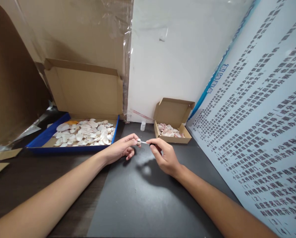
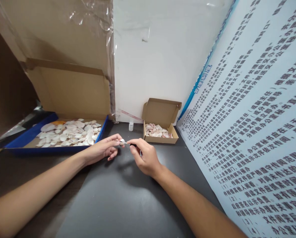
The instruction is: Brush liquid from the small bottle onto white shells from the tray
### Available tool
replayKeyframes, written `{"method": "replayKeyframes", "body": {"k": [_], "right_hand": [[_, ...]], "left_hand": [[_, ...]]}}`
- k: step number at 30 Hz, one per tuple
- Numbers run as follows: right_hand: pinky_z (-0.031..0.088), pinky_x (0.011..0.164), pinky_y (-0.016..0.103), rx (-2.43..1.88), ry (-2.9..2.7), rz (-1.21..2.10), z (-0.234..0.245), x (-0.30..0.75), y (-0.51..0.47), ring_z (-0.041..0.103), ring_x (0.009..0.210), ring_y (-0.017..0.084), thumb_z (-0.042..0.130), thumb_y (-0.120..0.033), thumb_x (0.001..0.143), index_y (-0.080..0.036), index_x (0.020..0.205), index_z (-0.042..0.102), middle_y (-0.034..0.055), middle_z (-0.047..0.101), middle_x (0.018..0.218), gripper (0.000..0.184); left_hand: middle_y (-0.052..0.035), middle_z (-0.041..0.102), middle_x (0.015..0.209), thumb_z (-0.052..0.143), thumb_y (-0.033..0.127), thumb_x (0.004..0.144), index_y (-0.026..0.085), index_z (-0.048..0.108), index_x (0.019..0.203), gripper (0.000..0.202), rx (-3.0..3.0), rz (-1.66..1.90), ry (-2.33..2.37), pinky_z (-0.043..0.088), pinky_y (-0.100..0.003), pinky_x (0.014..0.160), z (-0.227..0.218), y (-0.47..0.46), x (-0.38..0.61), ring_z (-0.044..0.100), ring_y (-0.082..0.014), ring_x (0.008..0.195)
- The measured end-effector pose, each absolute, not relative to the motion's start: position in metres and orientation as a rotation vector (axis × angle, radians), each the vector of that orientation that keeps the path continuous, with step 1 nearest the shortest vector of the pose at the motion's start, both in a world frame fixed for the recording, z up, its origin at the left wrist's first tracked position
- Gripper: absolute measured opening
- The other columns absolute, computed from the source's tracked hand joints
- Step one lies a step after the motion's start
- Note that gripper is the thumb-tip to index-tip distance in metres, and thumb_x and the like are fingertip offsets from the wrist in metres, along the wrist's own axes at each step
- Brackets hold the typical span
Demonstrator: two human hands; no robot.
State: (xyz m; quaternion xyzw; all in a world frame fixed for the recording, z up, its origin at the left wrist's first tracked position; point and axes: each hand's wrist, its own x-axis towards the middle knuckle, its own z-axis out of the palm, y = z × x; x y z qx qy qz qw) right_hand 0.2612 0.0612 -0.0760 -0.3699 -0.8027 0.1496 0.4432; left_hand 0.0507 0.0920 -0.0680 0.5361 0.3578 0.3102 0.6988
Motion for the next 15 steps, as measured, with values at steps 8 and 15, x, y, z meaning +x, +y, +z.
{"method": "replayKeyframes", "body": {"k": [8, 15], "right_hand": [[0.044, 0.061, 0.025, -0.965, -1.955, 0.372, -0.0752, 0.2597, 0.0605, 0.052, 0.062, 0.012, 0.047, -0.025, 0.096, -0.019, 0.106, 0.063, 0.0032, 0.063, 0.085, 0.020], [0.043, 0.061, 0.025, -1.005, -1.914, 0.356, -0.0749, 0.2599, 0.0608, 0.052, 0.061, 0.012, 0.048, -0.025, 0.095, -0.018, 0.104, 0.063, 0.0029, 0.063, 0.082, 0.019]], "left_hand": [[0.0030, 0.053, 0.090, 0.059, 0.044, 0.082, 0.022, 0.046, 0.092, 0.027, 1.197, 0.689, 0.796, 0.036, -0.016, 0.043, -0.0691, 0.0928, 0.0501, 0.045, -0.0008, 0.046], [0.0032, 0.052, 0.089, 0.058, 0.042, 0.083, 0.022, 0.047, 0.093, 0.025, 1.203, 0.671, 0.817, 0.034, -0.015, 0.040, -0.0671, 0.0919, 0.0498, 0.044, -0.0006, 0.045]]}}
